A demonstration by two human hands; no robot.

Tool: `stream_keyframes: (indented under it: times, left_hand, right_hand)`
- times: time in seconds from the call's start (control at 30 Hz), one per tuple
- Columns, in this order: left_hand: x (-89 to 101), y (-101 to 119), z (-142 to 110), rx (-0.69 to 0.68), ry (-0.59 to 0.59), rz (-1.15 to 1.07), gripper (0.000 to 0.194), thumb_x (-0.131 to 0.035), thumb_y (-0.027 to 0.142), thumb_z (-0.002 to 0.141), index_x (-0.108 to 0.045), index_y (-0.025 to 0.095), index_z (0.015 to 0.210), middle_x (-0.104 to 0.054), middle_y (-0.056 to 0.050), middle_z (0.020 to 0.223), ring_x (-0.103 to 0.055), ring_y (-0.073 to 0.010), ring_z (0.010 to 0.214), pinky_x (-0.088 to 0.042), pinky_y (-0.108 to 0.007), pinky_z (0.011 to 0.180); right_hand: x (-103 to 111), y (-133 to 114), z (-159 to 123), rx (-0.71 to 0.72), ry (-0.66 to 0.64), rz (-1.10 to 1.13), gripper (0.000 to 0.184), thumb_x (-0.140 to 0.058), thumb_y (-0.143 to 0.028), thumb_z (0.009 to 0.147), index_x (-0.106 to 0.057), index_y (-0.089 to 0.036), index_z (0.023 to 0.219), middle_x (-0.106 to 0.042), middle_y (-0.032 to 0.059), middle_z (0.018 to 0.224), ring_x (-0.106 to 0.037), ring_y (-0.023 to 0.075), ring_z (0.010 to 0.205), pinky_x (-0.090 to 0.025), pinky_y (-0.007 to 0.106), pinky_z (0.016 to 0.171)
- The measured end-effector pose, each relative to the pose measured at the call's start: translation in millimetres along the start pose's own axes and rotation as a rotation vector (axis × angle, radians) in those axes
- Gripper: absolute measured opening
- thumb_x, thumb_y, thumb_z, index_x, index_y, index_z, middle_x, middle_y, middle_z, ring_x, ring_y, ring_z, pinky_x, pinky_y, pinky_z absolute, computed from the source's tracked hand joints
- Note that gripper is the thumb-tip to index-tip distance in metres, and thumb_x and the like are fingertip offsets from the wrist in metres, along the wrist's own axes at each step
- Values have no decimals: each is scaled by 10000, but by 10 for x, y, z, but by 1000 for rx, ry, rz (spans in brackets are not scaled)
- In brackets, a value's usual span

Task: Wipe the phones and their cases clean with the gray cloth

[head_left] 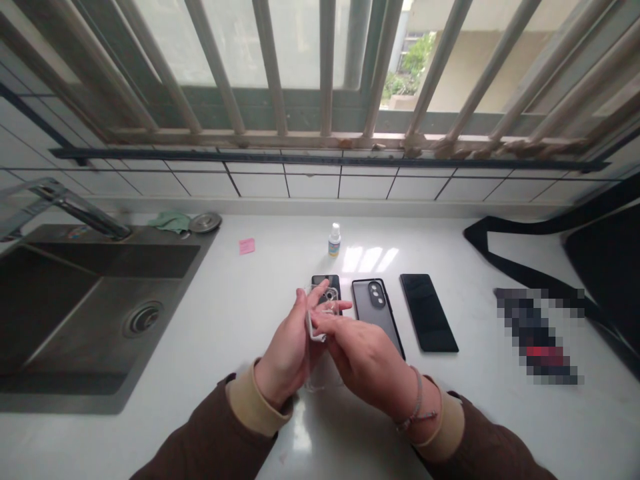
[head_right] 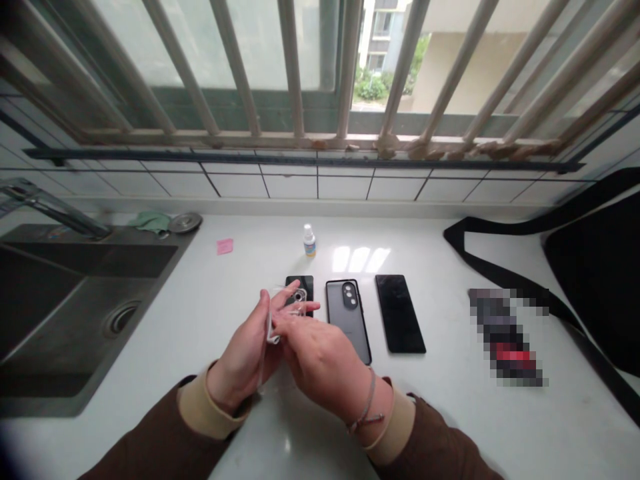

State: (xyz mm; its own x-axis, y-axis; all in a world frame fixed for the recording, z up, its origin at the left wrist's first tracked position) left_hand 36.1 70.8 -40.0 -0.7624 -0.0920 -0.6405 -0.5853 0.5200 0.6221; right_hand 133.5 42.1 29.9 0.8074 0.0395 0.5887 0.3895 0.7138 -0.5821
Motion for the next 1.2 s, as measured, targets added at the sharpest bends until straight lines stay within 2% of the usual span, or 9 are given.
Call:
stream_keyframes:
  times: [0.13,0.2,0.3,0.4,0.47,0.63,0.77,1.03,1.2]
  left_hand:
    - [69,64,45,4,28,-24,717,-353,598,1113,-386,120,1646,-732,-250,1246,-765,-260,934,-601,-398,886]
    - [65,62,49,25,31,-46,717,-340,601,1113,-377,119,1642,-720,-253,1263,-766,-276,978,-607,-408,882]
    - [-6,60,25,38,-16,-41,725,-340,625,1106,-394,128,1631,-705,-252,1309,-758,-294,1031,-607,-435,896]
    - [-84,7,-18,106,-69,-18,749,-363,636,1099,-388,120,1641,-694,-272,1341,-747,-311,1089,-588,-453,952]
    - [-113,-35,-44,147,-89,-17,754,-390,629,1097,-383,117,1650,-681,-283,1369,-729,-327,1158,-569,-467,1002]
    - [-170,-117,-57,158,-165,-45,640,-384,596,1112,-559,156,1543,-698,-228,1364,-693,-327,1205,-586,-473,975]
    - [-66,-114,-13,98,-34,-102,532,-459,512,1118,-634,147,1462,-729,-190,1349,-691,-295,1239,-579,-409,1012]
    - [134,164,51,-45,126,-97,569,-387,498,1130,-519,108,1522,-765,-229,1261,-781,-258,958,-631,-382,856]
    - [212,271,77,-92,144,-113,552,-369,502,1131,-518,134,1514,-756,-216,1249,-759,-228,885,-627,-333,729]
  right_hand:
    - [-21,98,-32,-198,-123,197,206,-486,-241,1120,-679,-232,1192,-825,72,1066,-816,221,939,-669,350,846]
    - [-14,267,-63,-388,-73,412,236,-464,-330,1141,-679,-234,1134,-815,76,1089,-807,216,948,-671,356,845]
    - [67,662,-184,-701,261,752,324,-448,-476,1142,-643,-218,1126,-802,111,1169,-807,232,1006,-694,386,836]
    - [196,951,-333,-861,568,792,316,-529,-503,1106,-637,-208,1140,-798,116,1157,-810,243,1008,-706,415,842]
    - [287,960,-322,-819,562,634,284,-582,-466,1086,-660,-209,1179,-803,114,1145,-810,251,1015,-702,433,884]
    - [211,510,-114,-407,199,41,322,-531,-191,1091,-692,-246,1365,-778,114,1351,-777,256,1209,-637,453,1085]
    - [-22,194,-56,-109,30,-132,412,-463,-40,1058,-672,-221,1364,-722,109,1463,-664,233,1404,-493,519,1259]
    - [-161,-80,-57,74,-139,59,321,-469,-28,1041,-639,-207,1246,-782,108,1353,-713,200,1332,-431,506,1295]
    - [-89,-101,-32,-112,-228,322,289,-509,-62,1029,-650,-254,1193,-805,34,1236,-779,197,1155,-543,432,1187]
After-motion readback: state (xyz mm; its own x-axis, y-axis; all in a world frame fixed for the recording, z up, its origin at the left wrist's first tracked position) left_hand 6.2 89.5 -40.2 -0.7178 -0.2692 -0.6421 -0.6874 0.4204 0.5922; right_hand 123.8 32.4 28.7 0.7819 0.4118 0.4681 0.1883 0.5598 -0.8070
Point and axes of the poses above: each hand's wrist, its own z-axis towards the middle knuckle, its own x-axis out of the back of the hand, y = z × x, the point moved 8 cm from there along z, towards the middle knuckle
